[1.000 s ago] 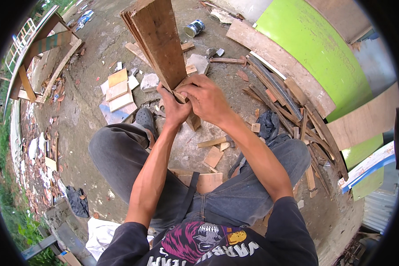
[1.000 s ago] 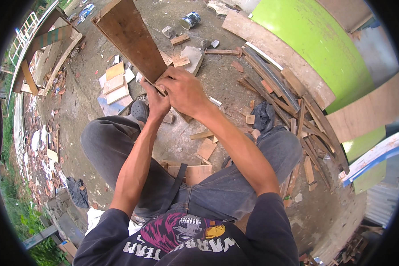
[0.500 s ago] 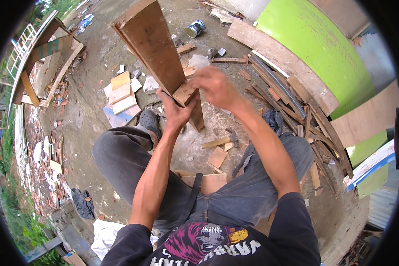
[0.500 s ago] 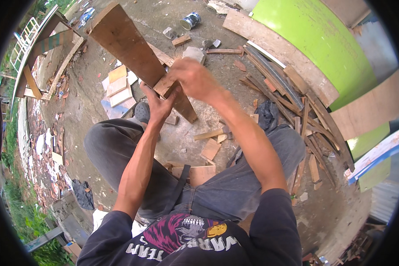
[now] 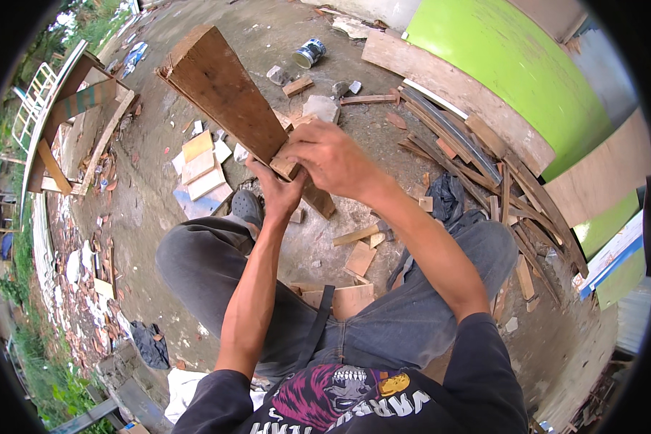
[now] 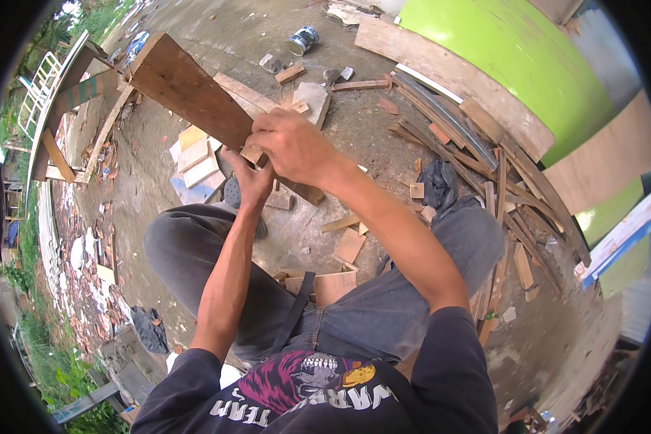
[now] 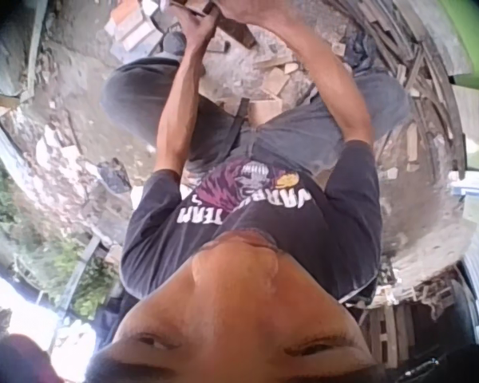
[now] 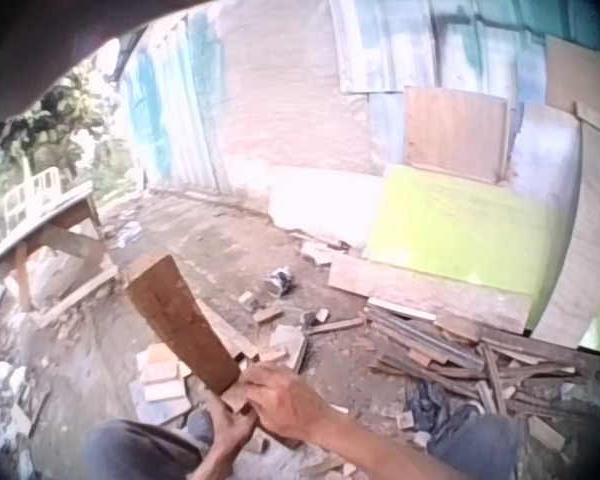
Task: The person sits on the ground and uses a hand saw to cut a wooden plank placed between their feet. They hold the plank steady with one hand and saw back and forth with the other, producing sawdust as they work.
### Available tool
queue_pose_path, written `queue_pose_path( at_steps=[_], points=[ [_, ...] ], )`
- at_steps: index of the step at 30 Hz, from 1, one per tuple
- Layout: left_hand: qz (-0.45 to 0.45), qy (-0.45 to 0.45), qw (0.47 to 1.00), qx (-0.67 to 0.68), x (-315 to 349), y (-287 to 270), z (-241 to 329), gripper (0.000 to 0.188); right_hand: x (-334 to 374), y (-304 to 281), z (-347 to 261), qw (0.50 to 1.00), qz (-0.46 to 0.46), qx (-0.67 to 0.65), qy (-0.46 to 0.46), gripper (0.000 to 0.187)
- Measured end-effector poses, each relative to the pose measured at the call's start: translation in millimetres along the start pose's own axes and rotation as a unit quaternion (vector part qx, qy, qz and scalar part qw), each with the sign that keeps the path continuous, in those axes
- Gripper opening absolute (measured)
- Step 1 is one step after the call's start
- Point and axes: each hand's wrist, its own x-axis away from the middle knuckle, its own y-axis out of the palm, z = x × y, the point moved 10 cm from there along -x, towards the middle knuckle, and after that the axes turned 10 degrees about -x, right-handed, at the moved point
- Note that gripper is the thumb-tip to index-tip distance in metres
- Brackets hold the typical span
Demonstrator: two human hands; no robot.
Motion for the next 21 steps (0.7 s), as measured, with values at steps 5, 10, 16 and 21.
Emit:
queue_pose_path(
  at_steps=[5, 10, 16, 21],
  points=[
    [0.021, 0.042, 0.999, -0.007, 0, 1, 11, 0.078, 5, 18, 6, 1.000, -0.021, -0.009, 0.003, 0.020],
    [0.014, 0.025, 0.999, 0.028, 1, 4, 7, 0.075, 8, 21, 11, 1.000, -0.024, -0.008, 0.000, 0.021],
    [0.008, 0.026, 0.999, 0.027, 2, 1, 12, 0.077, 5, 21, 12, 0.999, -0.014, 0.000, -0.041, 0.023],
    [0.002, 0.019, 0.999, -0.046, 2, 0, 10, 0.089, 9, -7, 52, 0.996, 0.071, 0.023, -0.053, 0.021]
  ],
)
